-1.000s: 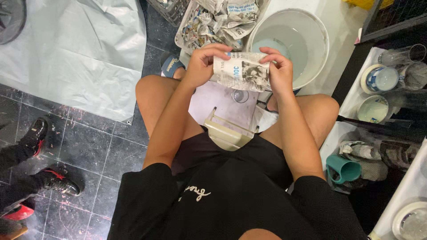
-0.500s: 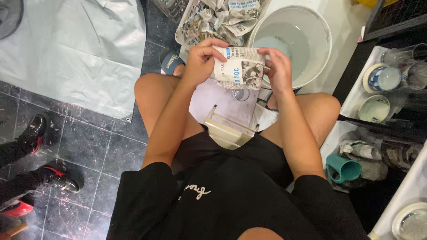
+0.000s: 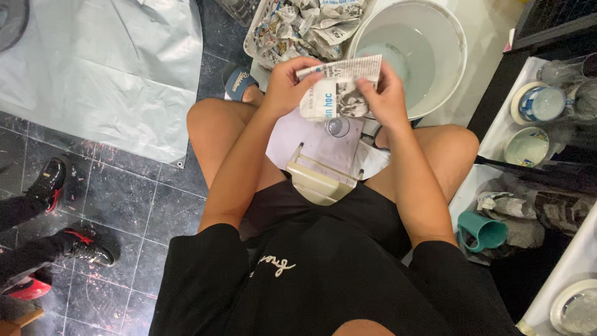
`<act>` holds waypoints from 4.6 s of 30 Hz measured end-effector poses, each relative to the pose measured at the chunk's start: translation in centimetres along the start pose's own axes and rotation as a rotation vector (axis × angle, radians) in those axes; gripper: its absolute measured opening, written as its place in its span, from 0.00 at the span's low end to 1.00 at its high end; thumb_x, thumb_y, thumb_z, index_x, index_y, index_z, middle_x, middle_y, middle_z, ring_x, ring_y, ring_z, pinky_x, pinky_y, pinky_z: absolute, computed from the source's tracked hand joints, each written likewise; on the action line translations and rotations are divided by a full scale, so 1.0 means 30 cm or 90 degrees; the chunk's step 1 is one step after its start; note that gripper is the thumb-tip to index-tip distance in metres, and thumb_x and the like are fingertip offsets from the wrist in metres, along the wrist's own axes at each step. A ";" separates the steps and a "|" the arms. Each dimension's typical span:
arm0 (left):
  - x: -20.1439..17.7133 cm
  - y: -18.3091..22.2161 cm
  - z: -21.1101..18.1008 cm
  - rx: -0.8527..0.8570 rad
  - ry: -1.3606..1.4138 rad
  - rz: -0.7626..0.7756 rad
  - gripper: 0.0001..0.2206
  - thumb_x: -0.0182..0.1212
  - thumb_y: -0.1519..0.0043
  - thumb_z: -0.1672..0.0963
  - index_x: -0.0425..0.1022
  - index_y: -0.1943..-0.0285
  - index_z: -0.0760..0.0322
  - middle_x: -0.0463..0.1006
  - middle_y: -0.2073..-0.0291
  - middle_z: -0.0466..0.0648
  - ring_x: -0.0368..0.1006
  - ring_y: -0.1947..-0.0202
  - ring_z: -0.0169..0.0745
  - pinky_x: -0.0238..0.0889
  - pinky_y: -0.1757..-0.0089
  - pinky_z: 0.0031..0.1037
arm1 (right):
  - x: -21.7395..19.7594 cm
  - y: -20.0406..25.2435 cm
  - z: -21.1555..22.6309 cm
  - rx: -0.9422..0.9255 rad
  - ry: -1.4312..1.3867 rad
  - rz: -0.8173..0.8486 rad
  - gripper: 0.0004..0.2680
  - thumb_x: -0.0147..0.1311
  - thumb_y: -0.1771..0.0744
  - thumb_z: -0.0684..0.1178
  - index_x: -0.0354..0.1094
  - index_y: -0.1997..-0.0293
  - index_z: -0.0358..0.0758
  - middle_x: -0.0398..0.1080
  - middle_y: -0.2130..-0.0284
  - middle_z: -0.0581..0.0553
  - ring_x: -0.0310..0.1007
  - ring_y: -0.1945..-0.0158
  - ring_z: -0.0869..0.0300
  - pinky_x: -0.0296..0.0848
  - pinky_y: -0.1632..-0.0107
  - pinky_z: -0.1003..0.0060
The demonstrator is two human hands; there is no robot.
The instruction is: The person sits and wraps small ceramic items, such as cups and bowls, in newspaper. They fold the paper around each item and place the wrapped pieces into a nearby basket.
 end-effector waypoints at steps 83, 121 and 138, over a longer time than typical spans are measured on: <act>0.016 0.065 -0.187 0.317 -0.368 -0.028 0.13 0.72 0.44 0.66 0.84 0.53 0.62 0.75 0.47 0.50 0.77 0.46 0.46 0.75 0.51 0.27 | 0.144 -0.014 0.066 0.248 -0.209 0.039 0.16 0.48 0.31 0.48 0.59 0.34 0.42 0.75 0.51 0.48 0.77 0.53 0.63 0.78 0.54 0.67; 0.036 0.052 0.057 -0.040 -0.006 0.185 0.05 0.68 0.36 0.61 0.76 0.57 0.70 0.80 0.65 0.42 0.74 0.64 0.24 0.70 0.60 0.22 | 0.143 0.046 0.172 -0.391 0.478 0.018 0.07 0.61 0.33 0.35 0.76 0.53 0.38 0.78 0.61 0.44 0.76 0.65 0.61 0.74 0.61 0.67; 0.038 0.020 0.088 0.065 0.085 0.012 0.10 0.51 0.36 0.70 0.79 0.56 0.76 0.78 0.46 0.55 0.78 0.52 0.36 0.73 0.56 0.24 | 0.088 -0.025 0.041 -0.108 0.076 -0.003 0.07 0.54 0.34 0.30 0.75 0.58 0.34 0.73 0.48 0.44 0.74 0.49 0.65 0.72 0.50 0.72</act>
Point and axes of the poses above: each hand's wrist, its own y-axis away from the middle knuckle, its own x-axis out of the palm, z = x × y, the point moved 1 cm from there along -y, towards the middle knuckle
